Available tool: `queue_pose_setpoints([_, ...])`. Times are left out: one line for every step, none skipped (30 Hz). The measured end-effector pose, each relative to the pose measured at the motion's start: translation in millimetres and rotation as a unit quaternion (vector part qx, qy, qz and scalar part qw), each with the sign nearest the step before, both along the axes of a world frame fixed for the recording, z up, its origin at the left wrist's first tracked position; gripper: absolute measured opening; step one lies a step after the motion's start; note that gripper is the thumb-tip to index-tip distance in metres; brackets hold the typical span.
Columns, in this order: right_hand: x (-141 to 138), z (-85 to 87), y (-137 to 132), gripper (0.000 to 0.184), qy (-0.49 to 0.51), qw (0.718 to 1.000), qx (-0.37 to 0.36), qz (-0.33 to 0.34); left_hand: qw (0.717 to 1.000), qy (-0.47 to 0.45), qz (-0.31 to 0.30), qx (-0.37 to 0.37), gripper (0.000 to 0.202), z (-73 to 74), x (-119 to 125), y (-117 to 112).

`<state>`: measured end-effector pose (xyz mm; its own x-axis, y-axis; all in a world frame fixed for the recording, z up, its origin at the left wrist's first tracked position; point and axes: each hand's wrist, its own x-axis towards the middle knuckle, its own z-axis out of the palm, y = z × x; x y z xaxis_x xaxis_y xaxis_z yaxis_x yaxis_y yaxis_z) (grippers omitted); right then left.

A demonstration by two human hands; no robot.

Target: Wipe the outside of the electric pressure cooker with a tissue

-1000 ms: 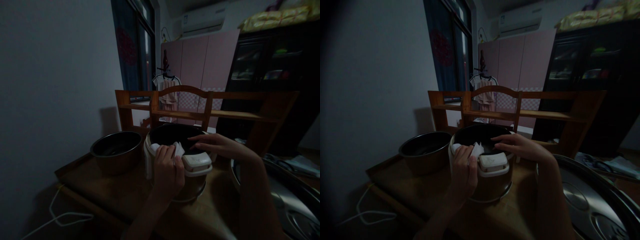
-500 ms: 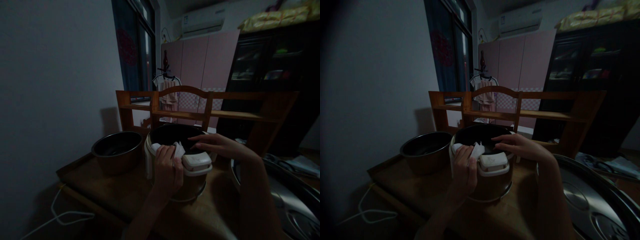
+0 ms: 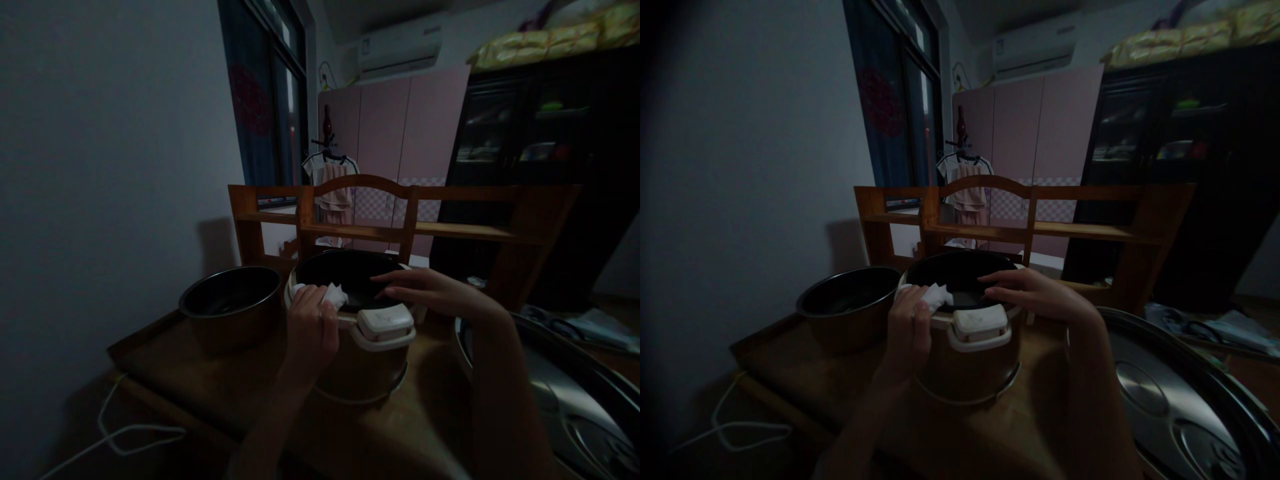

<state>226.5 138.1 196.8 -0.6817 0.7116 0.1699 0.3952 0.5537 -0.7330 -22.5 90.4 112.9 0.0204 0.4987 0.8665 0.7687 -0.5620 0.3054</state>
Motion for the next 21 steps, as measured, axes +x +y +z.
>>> queue_pose_setpoints([0,0.1,0,0.049,0.000,1.000,0.004,-0.001,1.000,-0.009,0.002,-0.001,0.033,0.1,-3,2])
queue_pose_setpoints([0,0.1,0,0.050,0.000,1.000,0.010,-0.002,1.000,-0.018,0.004,-0.002,0.034,-0.1,-5,4])
queue_pose_setpoints([0,0.1,0,0.051,0.000,1.000,0.015,-0.004,1.000,-0.025,0.005,-0.003,0.034,-0.4,-7,6])
queue_pose_setpoints([-1,0.1,0,0.052,-0.001,1.000,0.018,-0.006,0.999,-0.032,0.006,-0.002,0.034,-0.9,-8,7])
queue_pose_setpoints([-1,0.1,0,0.052,-0.002,1.000,0.020,-0.007,0.999,-0.038,0.006,-0.001,0.035,-1.4,-9,8])
queue_pose_setpoints([-1,0.1,0,0.053,-0.003,1.000,0.020,-0.008,0.999,-0.044,0.006,-0.001,0.035,-1.9,-8,8])
queue_pose_setpoints([-1,0.1,-1,0.053,-0.003,1.000,0.018,-0.009,0.999,-0.050,0.006,-0.002,0.035,-2.5,-8,8])
queue_pose_setpoints([-1,0.2,-1,0.053,-0.002,1.000,0.014,-0.008,0.999,-0.054,0.005,-0.003,0.036,-3.2,-7,8])
queue_pose_setpoints([-1,0.3,-2,0.053,-0.002,1.000,0.008,-0.008,0.998,-0.059,0.004,-0.004,0.036,-3.9,-6,7])
queue_pose_setpoints([-1,0.6,-2,0.053,-0.002,1.000,0.003,-0.007,0.998,-0.063,0.003,-0.003,0.036,-4.8,-5,7])
queue_pose_setpoints([-1,0.9,-2,0.053,-0.002,1.000,0.002,-0.008,0.998,-0.068,0.002,-0.001,0.036,-5.9,-4,6])
queue_pose_setpoints([-1,1.3,-3,0.053,-0.004,1.000,0.003,-0.009,0.997,-0.072,0.002,0.002,0.036,-7.1,-3,6])
queue_pose_setpoints([-1,1.5,-3,0.053,-0.006,1.000,0.006,-0.010,0.997,-0.076,0.001,0.006,0.036,-8.5,-2,5])
queue_pose_setpoints([-2,1.6,-2,0.054,-0.007,1.000,0.010,-0.010,0.997,-0.080,-0.001,0.009,0.036,-10.1,-1,5])
queue_pose_setpoints([-2,1.5,-2,0.054,-0.008,1.000,0.014,-0.010,0.996,-0.083,-0.002,0.012,0.036,-11.9,-1,5])
queue_pose_setpoints([-2,1.2,-1,0.055,-0.006,1.000,0.013,-0.007,0.996,-0.086,-0.004,0.014,0.035,-13.8,0,5])
queue_pose_setpoints([-2,0.7,-1,0.055,-0.004,1.000,0.010,-0.005,0.996,-0.090,-0.007,0.015,0.035,-15.9,0,4])
queue_pose_setpoints([-2,0.2,0,0.055,-0.002,1.000,0.008,-0.003,0.995,-0.095,-0.009,0.016,0.035,-18.0,1,4])
queue_pose_setpoints([-2,-0.2,1,0.055,-0.001,1.000,0.008,-0.001,0.995,-0.099,-0.011,0.016,0.036,-20.2,2,4])
queue_pose_setpoints([-3,-0.4,1,0.055,0.000,1.000,0.009,0.000,0.995,-0.102,-0.013,0.016,0.036,-22.3,2,4])
queue_pose_setpoints([-3,-0.4,1,0.055,-0.001,1.000,0.010,0.001,0.994,-0.103,-0.016,0.017,0.037,-24.3,2,3])
